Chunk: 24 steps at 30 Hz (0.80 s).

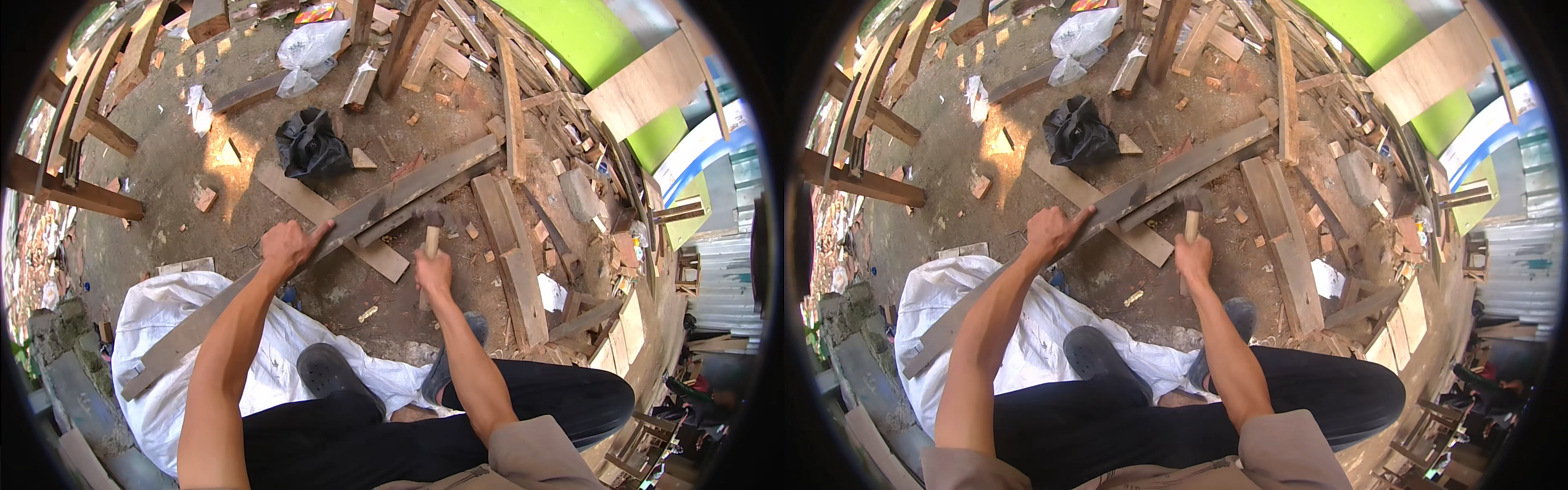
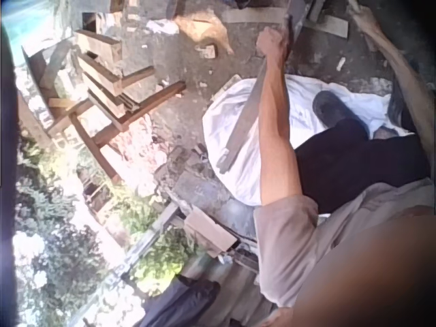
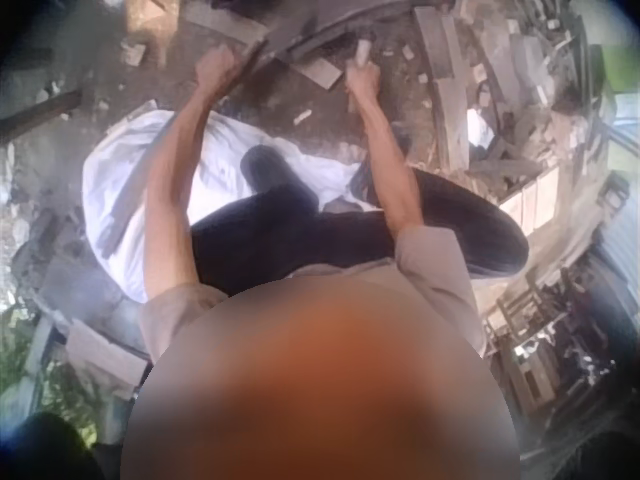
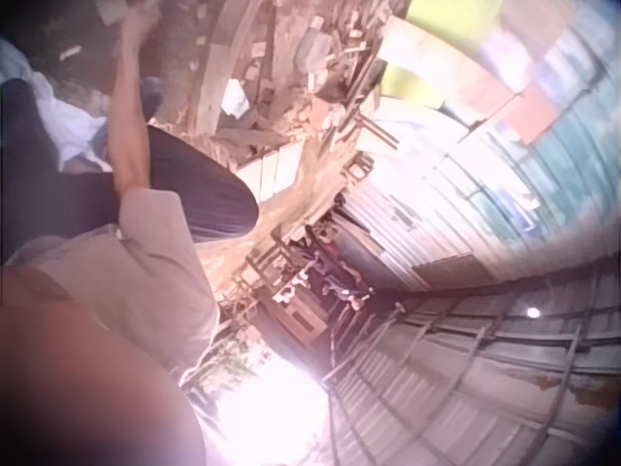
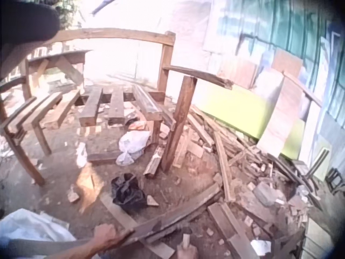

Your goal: The person sits on the ground and repeatedly strikes a long wooden plank with a hammer to break it into smaller pieces. They reposition the plank several times and continue hammering until it splits, then handle the resulting fragments.

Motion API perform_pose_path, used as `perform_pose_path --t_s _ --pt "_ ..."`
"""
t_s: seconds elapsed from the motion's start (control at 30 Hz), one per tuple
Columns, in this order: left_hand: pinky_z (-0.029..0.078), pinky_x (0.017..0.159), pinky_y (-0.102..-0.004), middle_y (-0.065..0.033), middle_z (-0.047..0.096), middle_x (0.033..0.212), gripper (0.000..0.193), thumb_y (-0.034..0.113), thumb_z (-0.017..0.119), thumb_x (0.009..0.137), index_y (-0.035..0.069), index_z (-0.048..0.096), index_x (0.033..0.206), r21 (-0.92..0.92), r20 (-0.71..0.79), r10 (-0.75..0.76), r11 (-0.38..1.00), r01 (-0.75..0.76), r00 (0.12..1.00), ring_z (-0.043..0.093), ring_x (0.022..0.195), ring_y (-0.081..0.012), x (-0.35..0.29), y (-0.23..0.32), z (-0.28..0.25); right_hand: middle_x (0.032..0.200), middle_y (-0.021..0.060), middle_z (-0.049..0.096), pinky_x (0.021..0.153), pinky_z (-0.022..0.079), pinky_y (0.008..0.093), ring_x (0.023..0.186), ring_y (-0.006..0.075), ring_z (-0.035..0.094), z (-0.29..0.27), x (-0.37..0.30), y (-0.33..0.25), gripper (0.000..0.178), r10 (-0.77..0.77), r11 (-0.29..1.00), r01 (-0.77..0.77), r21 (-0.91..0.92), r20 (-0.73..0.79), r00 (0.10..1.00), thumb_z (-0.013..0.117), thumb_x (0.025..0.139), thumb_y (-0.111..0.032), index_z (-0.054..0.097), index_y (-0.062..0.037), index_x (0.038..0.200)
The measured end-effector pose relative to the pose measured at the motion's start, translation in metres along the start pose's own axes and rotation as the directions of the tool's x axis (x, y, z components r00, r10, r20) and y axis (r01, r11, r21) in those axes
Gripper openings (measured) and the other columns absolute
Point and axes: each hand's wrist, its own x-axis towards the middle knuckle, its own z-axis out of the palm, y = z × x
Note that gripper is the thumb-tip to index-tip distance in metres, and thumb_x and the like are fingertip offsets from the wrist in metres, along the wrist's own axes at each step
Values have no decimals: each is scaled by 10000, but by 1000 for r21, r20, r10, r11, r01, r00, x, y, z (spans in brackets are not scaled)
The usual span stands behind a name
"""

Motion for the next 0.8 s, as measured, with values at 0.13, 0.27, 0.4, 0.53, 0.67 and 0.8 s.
perform_pose_path --t_s 0.13,0.27,0.4,0.53,0.67,0.8 --pt "549 742 -486 -306 687 811 1000 861 410 812 -89 721 789 -33 -16 14 999 -15 1000 707 828 -427 1 5 8 547 57 559 399 435 363 409 172 538 -67 7 -71 302 -227 967 242 83 -155 961 669 880 -276 593 -15 748" --pt "559 757 -462 -266 714 880 990 866 412 802 -61 745 899 12 40 -9 1000 9 999 717 876 -392 -1 6 3 541 0 480 364 359 272 404 97 465 -126 -43 -179 275 -457 699 596 395 -395 797 658 931 -229 524 -69 751" --pt "560 756 -458 -264 714 877 992 869 409 801 -58 746 898 16 56 -31 999 30 998 717 874 -394 -1 9 -2 554 9 504 380 384 280 419 108 480 -121 -35 -175 270 -530 376 740 557 -526 665 663 933 -214 507 -75 763" --pt "550 760 -490 -303 692 830 1010 872 388 810 -80 728 803 -1 13 19 1000 -19 1000 709 854 -421 1 10 5 598 83 598 439 457 315 468 162 586 0 -16 -20 212 5 967 43 250 -189 982 627 883 -178 574 -15 759" --pt "548 771 -487 -303 693 840 1015 876 388 806 -81 728 807 -11 33 2 1000 -2 999 707 864 -425 -3 9 9 576 6 500 350 389 303 390 121 471 -20 -7 -16 172 88 971 -98 219 59 994 613 885 -144 517 -32 797" --pt "548 776 -481 -303 693 842 1012 877 388 805 -75 730 803 2 47 3 1000 -4 999 705 867 -427 1 11 5 573 -7 498 331 376 259 401 79 450 -102 -13 -109 219 -197 916 247 317 -183 963 665 905 -166 517 -27 822"
